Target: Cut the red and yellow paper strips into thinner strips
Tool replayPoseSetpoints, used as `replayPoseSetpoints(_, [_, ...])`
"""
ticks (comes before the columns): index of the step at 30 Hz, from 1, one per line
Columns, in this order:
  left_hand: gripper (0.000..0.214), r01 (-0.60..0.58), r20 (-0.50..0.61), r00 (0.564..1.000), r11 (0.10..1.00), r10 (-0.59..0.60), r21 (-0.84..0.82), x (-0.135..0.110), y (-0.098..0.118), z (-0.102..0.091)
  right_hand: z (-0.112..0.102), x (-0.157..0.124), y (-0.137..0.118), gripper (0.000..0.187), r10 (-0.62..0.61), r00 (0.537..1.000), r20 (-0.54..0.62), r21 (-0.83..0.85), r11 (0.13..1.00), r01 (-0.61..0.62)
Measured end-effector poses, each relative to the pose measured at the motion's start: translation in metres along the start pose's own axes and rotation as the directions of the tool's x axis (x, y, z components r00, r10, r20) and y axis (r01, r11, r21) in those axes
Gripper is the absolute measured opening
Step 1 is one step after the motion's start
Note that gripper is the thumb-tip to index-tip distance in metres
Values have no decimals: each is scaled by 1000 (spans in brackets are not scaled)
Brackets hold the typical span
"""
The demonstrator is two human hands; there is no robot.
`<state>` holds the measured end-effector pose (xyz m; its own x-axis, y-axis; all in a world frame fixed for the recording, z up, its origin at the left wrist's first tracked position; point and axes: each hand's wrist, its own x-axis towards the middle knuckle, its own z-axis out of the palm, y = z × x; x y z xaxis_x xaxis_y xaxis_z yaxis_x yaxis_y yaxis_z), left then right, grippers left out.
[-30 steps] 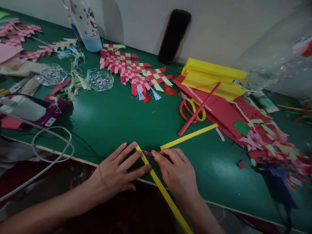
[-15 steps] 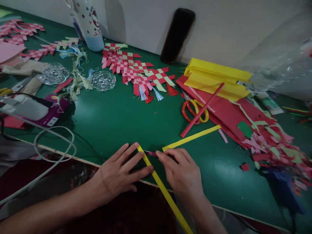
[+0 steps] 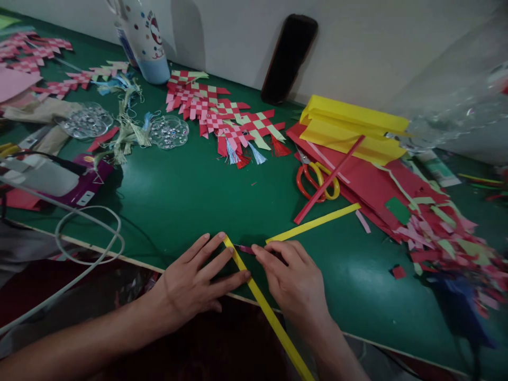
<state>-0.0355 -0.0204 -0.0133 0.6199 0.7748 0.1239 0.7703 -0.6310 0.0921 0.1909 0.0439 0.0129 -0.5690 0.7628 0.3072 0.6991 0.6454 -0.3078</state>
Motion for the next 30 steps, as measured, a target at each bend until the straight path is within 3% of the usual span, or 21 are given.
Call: replayPoseSetpoints(30, [101,-11,4,1000,1000,11,-9,2,-1,-1,7,11,-4,26,14,1000,-9,-29,999,-14])
